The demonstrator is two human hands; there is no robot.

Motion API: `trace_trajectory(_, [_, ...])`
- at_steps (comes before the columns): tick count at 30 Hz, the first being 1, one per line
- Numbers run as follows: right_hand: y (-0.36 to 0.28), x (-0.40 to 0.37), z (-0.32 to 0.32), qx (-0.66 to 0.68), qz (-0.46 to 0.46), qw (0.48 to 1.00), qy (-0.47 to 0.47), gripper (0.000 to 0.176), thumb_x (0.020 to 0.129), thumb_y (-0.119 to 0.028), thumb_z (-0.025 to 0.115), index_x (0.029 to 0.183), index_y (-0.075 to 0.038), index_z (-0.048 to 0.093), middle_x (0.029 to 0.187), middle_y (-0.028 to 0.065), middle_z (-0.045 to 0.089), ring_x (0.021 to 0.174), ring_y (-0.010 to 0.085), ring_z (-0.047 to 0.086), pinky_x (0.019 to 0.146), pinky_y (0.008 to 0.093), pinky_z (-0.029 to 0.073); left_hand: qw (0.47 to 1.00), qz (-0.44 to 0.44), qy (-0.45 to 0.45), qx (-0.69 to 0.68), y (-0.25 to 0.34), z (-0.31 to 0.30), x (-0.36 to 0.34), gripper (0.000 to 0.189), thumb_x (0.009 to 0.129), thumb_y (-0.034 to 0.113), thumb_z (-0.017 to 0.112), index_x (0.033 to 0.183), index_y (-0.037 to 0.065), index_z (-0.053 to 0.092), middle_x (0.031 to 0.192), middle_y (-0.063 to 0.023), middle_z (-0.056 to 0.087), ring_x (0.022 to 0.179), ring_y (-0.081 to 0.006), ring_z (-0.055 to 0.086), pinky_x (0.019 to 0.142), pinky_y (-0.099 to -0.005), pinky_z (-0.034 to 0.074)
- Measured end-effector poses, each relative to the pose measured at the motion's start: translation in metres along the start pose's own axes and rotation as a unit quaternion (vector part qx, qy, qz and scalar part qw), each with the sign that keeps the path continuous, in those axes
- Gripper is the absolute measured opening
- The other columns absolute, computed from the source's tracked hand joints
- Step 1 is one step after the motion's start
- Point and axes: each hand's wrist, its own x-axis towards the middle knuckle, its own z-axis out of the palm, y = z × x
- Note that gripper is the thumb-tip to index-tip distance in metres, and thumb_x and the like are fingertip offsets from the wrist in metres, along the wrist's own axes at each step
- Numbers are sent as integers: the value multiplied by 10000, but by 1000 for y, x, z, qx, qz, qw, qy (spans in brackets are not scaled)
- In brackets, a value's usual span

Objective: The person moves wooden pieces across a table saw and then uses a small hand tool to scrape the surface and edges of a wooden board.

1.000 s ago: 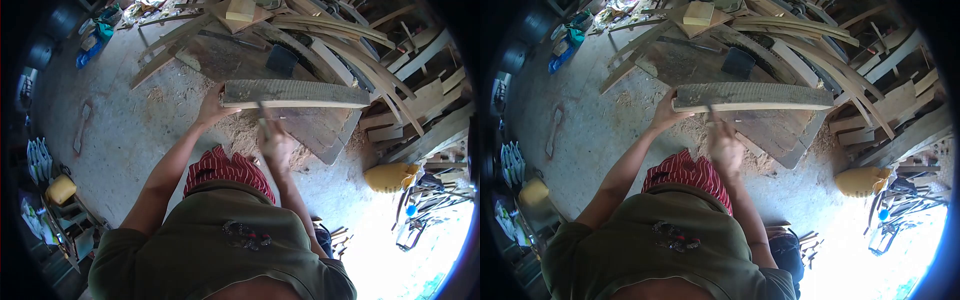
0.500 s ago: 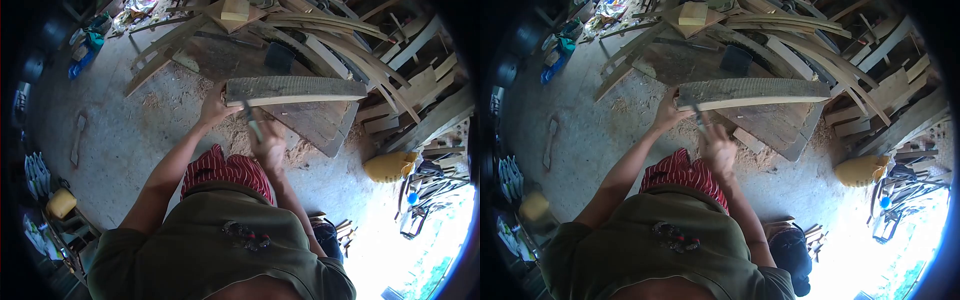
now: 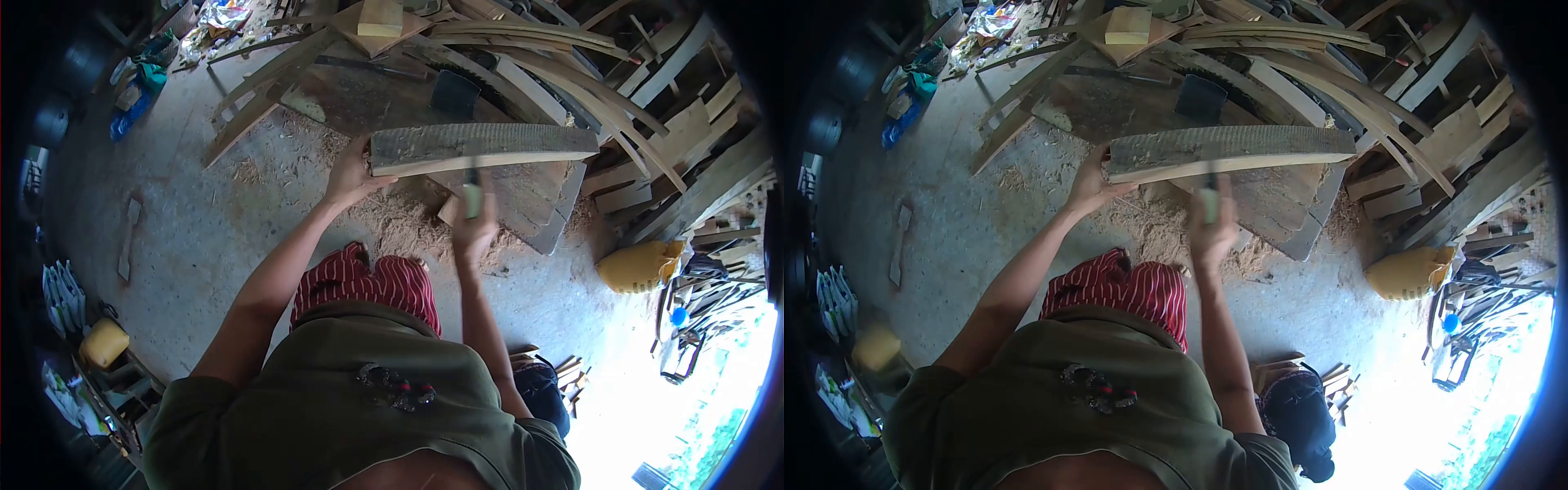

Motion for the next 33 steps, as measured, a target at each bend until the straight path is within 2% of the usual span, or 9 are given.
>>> trace_trajectory(3, [28,10,5,-35,-40,992,116,388,961,-187,588,1318,-42,546,844,51,652,526,91,556,379,242,495,1000,-10,-18,2,2,-5,1,814,599,273,908,1268,0,533,1149,-179,638,1074,-319,626,932,-383,489])
trace_trajectory(8, [-53,-45,39,47,-23,966,-255,313,888,-100,662,1193,-44,617,939,102,659,744,182,648,594,319,567,996,-54,-61,20,-1,-11,8,826,605,306,903,1279,-2,538,1147,-190,661,1050,-315,658,904,-375,516])
trace_trajectory(13, [-6,4,33,80,78,990,87,438,953,-137,590,1372,-34,514,892,97,623,757,199,621,623,351,543,989,-80,-115,52,13,-23,21,856,614,364,904,1275,-35,535,1129,-185,673,1026,-277,668,875,-345,533])
trace_trajectory(21, [-59,-11,50,23,-107,983,-146,478,837,-119,695,1296,-216,601,823,63,593,658,170,618,518,313,528,975,-138,-162,-69,-10,-29,43,917,579,392,917,1273,-57,521,1116,-197,672,1036,-253,664,872,-345,537])
trace_trajectory(23, [-27,4,63,65,-171,983,18,517,879,-167,684,1377,-188,543,807,61,587,595,162,581,480,299,496,978,-126,-166,-3,-6,-30,45,930,574,413,917,1271,-59,521,1115,-196,673,1029,-257,666,870,-347,537])
trace_trajectory(25, [-17,26,43,57,57,993,80,450,890,-159,669,1333,-145,587,805,53,593,608,167,577,493,314,500,977,-117,-172,53,5,-32,44,944,569,433,916,1270,-60,520,1113,-195,674,1023,-260,668,867,-348,536])
trace_trajectory(28, [-5,21,46,24,71,994,80,407,903,-154,647,1306,-115,608,800,51,598,612,178,580,497,325,502,977,-116,-175,39,14,-31,41,977,546,483,917,1260,-58,526,1120,-194,674,1018,-271,671,865,-355,533])
trace_trajectory(31, [-50,11,17,31,-74,978,-190,227,872,-141,660,1097,-131,681,827,53,628,642,191,607,520,342,514,987,-76,-136,42,10,-29,36,915,556,547,880,1222,-5,580,1032,-153,716,897,-245,712,783,-324,558])
trace_trajectory(33, [-33,24,1,3,-156,981,-118,148,849,-148,682,996,-135,679,856,71,644,670,217,631,545,360,530,984,-75,-142,82,12,-30,34,909,570,563,862,1220,-5,576,1025,-153,716,886,-259,713,773,-328,562])
